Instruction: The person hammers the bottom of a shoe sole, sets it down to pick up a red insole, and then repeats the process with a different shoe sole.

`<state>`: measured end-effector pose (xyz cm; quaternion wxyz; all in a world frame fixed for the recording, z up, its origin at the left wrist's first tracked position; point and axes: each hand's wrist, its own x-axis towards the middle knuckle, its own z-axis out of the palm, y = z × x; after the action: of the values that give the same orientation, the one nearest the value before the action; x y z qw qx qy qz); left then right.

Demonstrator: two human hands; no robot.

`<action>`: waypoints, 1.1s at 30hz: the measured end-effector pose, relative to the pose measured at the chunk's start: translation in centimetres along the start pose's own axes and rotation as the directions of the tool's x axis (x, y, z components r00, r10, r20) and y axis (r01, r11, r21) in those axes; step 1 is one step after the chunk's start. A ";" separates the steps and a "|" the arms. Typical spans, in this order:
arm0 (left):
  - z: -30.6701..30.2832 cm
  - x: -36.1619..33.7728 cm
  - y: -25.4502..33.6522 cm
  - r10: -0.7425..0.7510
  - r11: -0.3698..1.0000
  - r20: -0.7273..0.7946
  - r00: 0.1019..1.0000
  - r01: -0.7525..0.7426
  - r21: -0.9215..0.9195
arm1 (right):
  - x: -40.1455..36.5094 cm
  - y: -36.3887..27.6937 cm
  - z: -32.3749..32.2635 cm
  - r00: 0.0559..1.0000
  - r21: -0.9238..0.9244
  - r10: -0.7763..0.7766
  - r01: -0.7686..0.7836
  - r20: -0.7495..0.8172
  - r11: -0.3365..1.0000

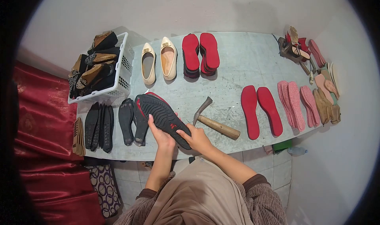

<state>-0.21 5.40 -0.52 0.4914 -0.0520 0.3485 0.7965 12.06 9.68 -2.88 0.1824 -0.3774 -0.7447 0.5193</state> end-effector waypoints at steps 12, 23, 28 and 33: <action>-2.9 2.5 -1.7 0.282 0.942 -0.317 0.905 -0.197 0.273 | 0.7 2.1 -2.0 0.998 0.172 0.038 -0.045 0.042 0.984; -5.7 2.8 0.3 0.562 0.668 -0.193 0.805 -0.303 0.680 | 0.3 8.2 -4.5 0.975 -0.724 0.012 -0.174 -0.223 0.667; -4.9 2.2 0.5 0.510 0.726 -0.163 0.844 -0.320 0.609 | 0.4 7.7 -4.5 0.975 -0.685 -0.072 -0.094 -0.210 0.722; -4.9 1.4 1.0 0.657 0.360 0.041 0.752 -0.362 0.860 | 1.2 3.3 -5.7 0.939 -0.210 0.040 -0.117 -0.341 0.971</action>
<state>-3.05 3.17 -4.26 0.1168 0.1733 0.7500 0.6276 16.30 14.74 -3.80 0.2407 -0.5080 -0.7417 0.3659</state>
